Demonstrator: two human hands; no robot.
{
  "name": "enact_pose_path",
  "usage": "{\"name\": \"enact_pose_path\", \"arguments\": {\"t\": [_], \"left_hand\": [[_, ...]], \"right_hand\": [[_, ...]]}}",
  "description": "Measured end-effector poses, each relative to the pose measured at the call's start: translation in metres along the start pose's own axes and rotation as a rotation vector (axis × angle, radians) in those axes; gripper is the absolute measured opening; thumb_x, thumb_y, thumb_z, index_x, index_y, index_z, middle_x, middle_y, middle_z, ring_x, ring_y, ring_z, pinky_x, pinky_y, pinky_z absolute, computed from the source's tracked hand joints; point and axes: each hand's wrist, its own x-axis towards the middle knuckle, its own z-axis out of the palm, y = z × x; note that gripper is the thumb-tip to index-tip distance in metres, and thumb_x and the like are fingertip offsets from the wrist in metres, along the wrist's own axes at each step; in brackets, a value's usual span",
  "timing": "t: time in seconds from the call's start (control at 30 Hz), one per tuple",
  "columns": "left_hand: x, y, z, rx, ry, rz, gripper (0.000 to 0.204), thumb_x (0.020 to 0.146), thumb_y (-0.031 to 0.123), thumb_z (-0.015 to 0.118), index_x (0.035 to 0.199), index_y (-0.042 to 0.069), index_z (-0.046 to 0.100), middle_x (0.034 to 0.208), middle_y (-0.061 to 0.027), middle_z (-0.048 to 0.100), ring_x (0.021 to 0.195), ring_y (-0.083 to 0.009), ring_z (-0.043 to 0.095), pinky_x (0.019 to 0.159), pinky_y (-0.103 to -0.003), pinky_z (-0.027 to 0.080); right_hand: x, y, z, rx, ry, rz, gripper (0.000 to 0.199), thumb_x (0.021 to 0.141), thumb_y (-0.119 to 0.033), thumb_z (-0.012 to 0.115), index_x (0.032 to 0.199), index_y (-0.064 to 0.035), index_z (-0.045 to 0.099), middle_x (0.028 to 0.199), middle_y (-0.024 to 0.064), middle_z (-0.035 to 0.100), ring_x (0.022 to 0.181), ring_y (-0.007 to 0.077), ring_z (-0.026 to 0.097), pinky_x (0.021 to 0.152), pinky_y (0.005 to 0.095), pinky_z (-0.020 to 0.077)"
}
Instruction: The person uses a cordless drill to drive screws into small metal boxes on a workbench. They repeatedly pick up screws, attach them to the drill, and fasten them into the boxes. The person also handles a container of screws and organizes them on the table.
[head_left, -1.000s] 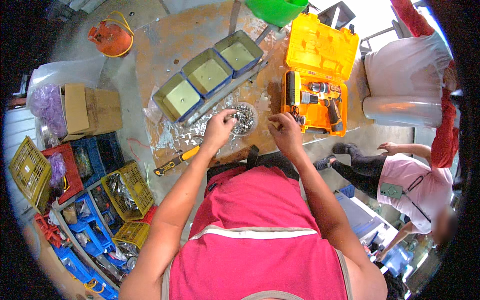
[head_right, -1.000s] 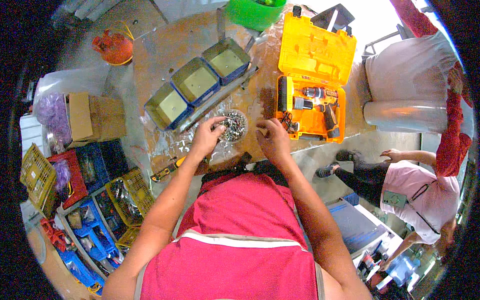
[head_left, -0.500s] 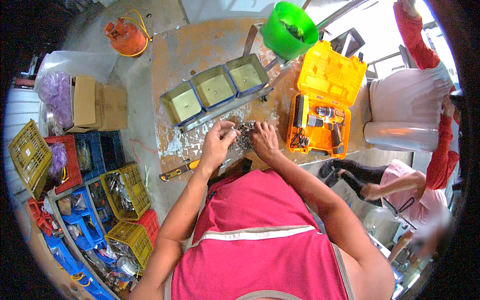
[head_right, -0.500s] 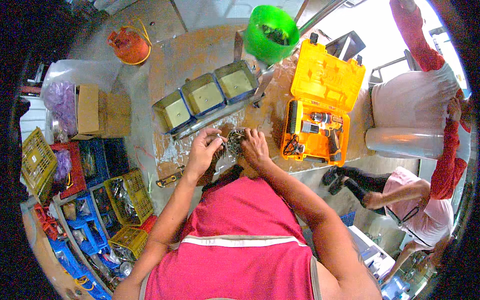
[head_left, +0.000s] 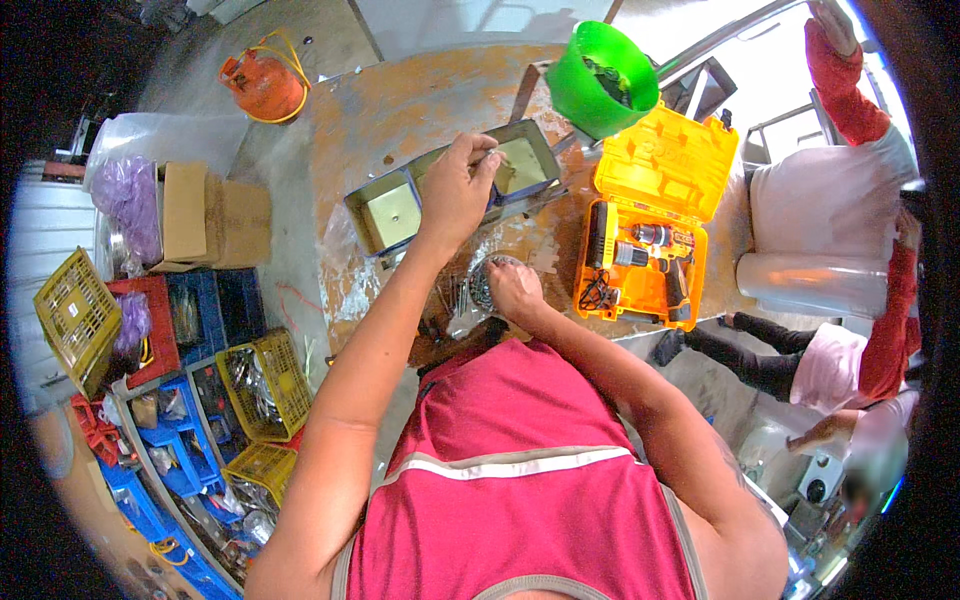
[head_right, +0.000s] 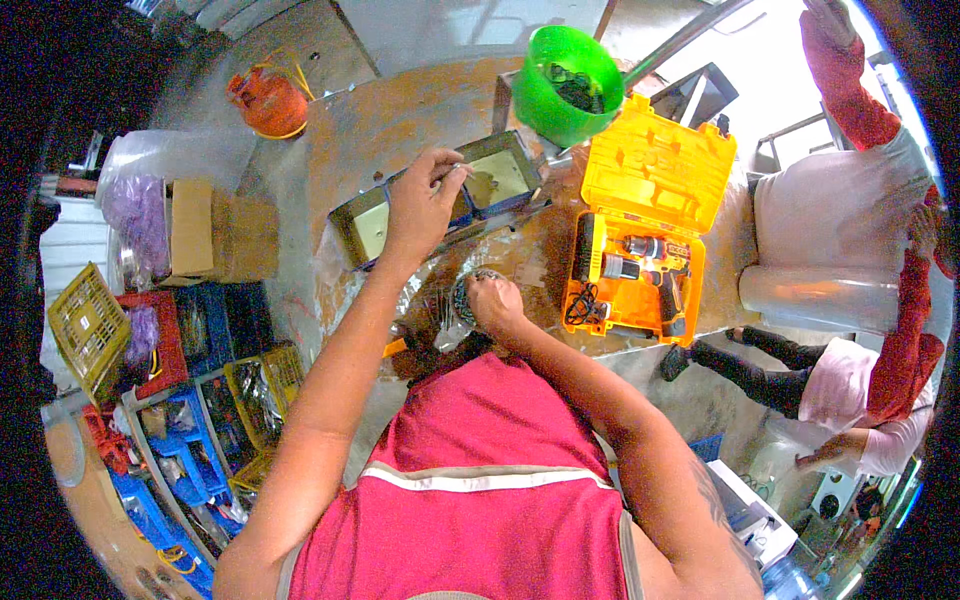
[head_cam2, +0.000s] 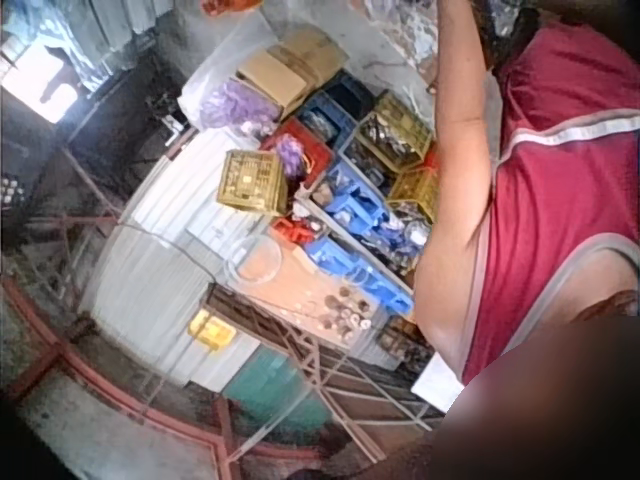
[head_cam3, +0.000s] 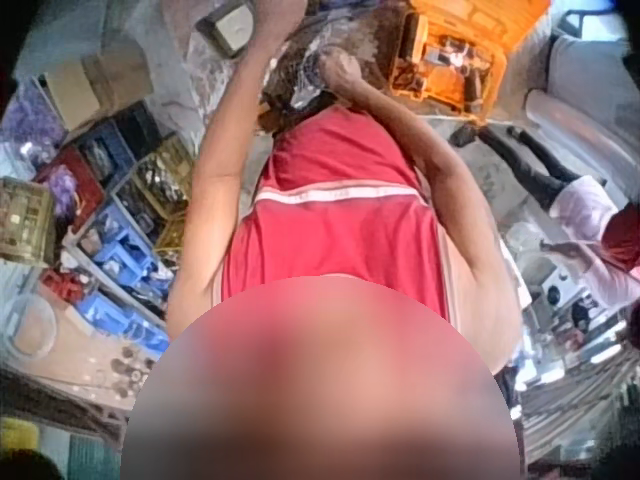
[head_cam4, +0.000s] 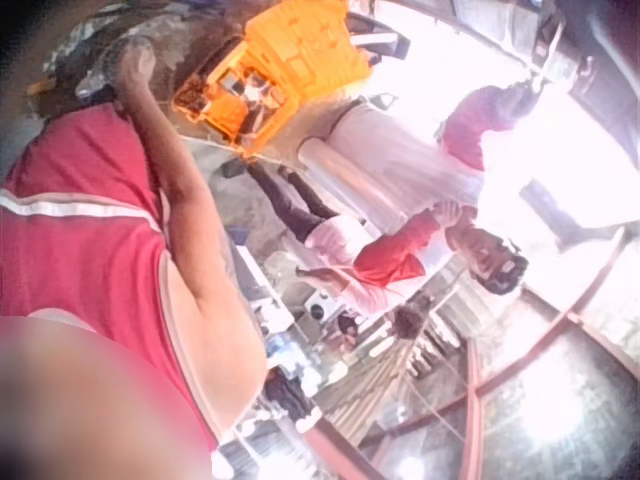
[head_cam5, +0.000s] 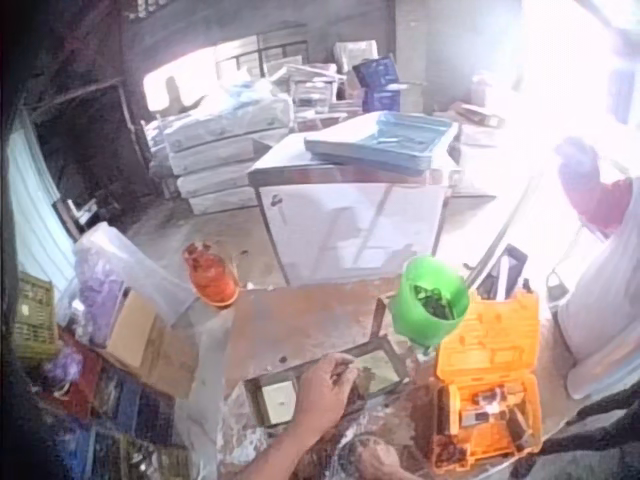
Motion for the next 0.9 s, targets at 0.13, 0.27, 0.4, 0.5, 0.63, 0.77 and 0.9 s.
{"name": "enact_pose_path", "arguments": {"t": [0.13, 0.27, 0.4, 0.5, 0.63, 0.77, 0.9], "left_hand": [[0.011, -0.001, 0.004, -0.191, -0.062, -0.111, 0.019, 0.101, 0.01, 0.063, 0.119, 0.003, 0.065, 0.102, -0.0097, 0.077, 0.09, -0.0147, 0.07, 0.084, -0.031, 0.055], [-0.014, -0.009, -0.031, -0.376, -0.125, -0.249, 0.02, 0.101, 0.008, 0.064, 0.12, 0.004, 0.064, 0.102, -0.0091, 0.076, 0.081, -0.0117, 0.063, 0.079, -0.028, 0.054], [-0.061, -0.014, -0.072, -0.493, -0.151, -0.345, 0.02, 0.101, 0.009, 0.062, 0.121, 0.005, 0.063, 0.1, -0.0069, 0.073, 0.079, -0.0119, 0.063, 0.075, -0.028, 0.054], [-0.097, -0.017, -0.095, -0.608, -0.158, -0.511, 0.019, 0.102, 0.012, 0.057, 0.12, 0.007, 0.063, 0.094, -0.0048, 0.07, 0.079, -0.0116, 0.063, 0.072, -0.027, 0.055], [-0.151, -0.037, -0.105, -0.789, -0.163, -0.782, 0.02, 0.104, 0.017, 0.053, 0.118, 0.01, 0.064, 0.09, -0.0035, 0.067, 0.078, -0.0118, 0.065, 0.067, -0.027, 0.057], [-0.184, -0.083, -0.086, -0.312, -0.164, -0.895, 0.021, 0.104, 0.026, 0.055, 0.109, 0.01, 0.066, 0.084, -0.0056, 0.07, 0.073, -0.0202, 0.069, 0.064, -0.035, 0.055], [-0.199, -0.116, -0.046, 0.598, -0.304, -0.661, 0.036, 0.097, 0.041, 0.064, 0.103, 0.006, 0.071, 0.092, -0.022, 0.075, 0.091, -0.0435, 0.072, 0.079, -0.054, 0.056]], "right_hand": [[-0.015, 0.003, -0.011, 0.077, 0.011, 0.039, 0.024, 0.09, -0.018, 0.06, 0.111, -0.0099, 0.068, 0.094, 0.0193, 0.074, 0.09, 0.0391, 0.074, 0.077, 0.0523, 0.0583], [-0.041, 0.024, -0.025, 0.379, 0.249, 0.223, 0.024, 0.088, -0.023, 0.07, 0.11, -0.0132, 0.069, 0.099, 0.0187, 0.075, 0.092, 0.0406, 0.072, 0.079, 0.0524, 0.0558], [-0.057, 0.036, -0.035, 0.506, 0.348, 0.306, 0.03, 0.085, -0.02, 0.073, 0.113, -0.0095, 0.069, 0.099, 0.0177, 0.074, 0.095, 0.0397, 0.071, 0.082, 0.0503, 0.0562], [-0.051, 0.028, -0.032, 0.341, 0.311, 0.204, 0.03, 0.086, -0.019, 0.071, 0.114, -0.0098, 0.069, 0.102, 0.0181, 0.074, 0.093, 0.0397, 0.072, 0.082, 0.05, 0.0572], [-0.025, 0.008, -0.011, 0.11, 0.177, 0.143, 0.027, 0.087, -0.018, 0.067, 0.113, -0.0106, 0.069, 0.106, 0.0171, 0.074, 0.092, 0.0381, 0.073, 0.077, 0.0494, 0.0596], [0.005, -0.003, 0.013, -0.061, 0.188, 0.134, 0.018, 0.091, -0.02, 0.063, 0.104, -0.0083, 0.067, 0.102, 0.0182, 0.074, 0.089, 0.0392, 0.074, 0.075, 0.0503, 0.059], [0.0, 0.002, 0.015, -0.124, 0.152, 0.051, 0.022, 0.092, -0.02, 0.063, 0.111, -0.0089, 0.065, 0.104, 0.0134, 0.074, 0.091, 0.0363, 0.074, 0.075, 0.0489, 0.0602]]}}
